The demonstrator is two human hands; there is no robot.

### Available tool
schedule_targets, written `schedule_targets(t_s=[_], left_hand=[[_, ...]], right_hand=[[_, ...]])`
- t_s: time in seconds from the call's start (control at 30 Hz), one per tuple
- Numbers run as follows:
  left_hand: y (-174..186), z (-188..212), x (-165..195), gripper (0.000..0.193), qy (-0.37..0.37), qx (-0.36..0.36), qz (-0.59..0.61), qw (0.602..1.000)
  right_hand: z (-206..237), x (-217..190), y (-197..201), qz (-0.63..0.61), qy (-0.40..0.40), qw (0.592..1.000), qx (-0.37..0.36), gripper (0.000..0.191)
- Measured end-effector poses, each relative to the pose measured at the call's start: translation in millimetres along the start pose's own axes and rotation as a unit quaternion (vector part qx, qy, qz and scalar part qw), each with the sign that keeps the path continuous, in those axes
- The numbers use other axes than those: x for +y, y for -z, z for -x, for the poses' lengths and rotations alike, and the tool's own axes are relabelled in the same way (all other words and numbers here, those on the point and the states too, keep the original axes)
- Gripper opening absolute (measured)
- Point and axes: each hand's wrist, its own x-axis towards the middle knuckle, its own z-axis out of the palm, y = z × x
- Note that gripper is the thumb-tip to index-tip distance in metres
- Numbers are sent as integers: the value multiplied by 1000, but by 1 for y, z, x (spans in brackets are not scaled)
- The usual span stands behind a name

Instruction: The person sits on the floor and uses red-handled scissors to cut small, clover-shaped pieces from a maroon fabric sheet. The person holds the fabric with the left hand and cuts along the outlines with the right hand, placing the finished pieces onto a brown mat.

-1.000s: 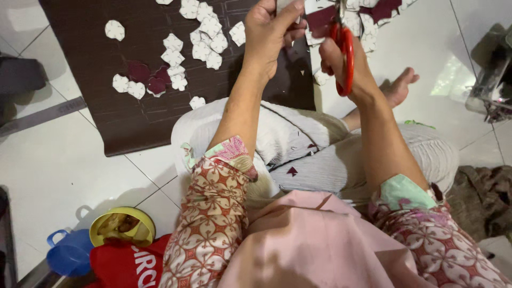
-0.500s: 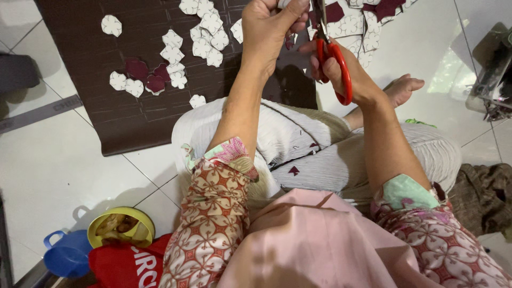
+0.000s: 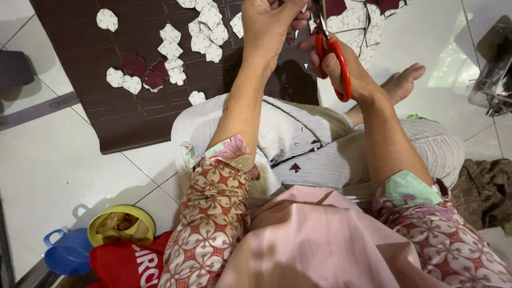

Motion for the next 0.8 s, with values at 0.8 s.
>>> schedule_targets(t_s=[0.8], left_hand=[[4,2,6,21,9,-13,-25,1000]], right_hand=[[6,-20,-2,80,9,996,-24,124]])
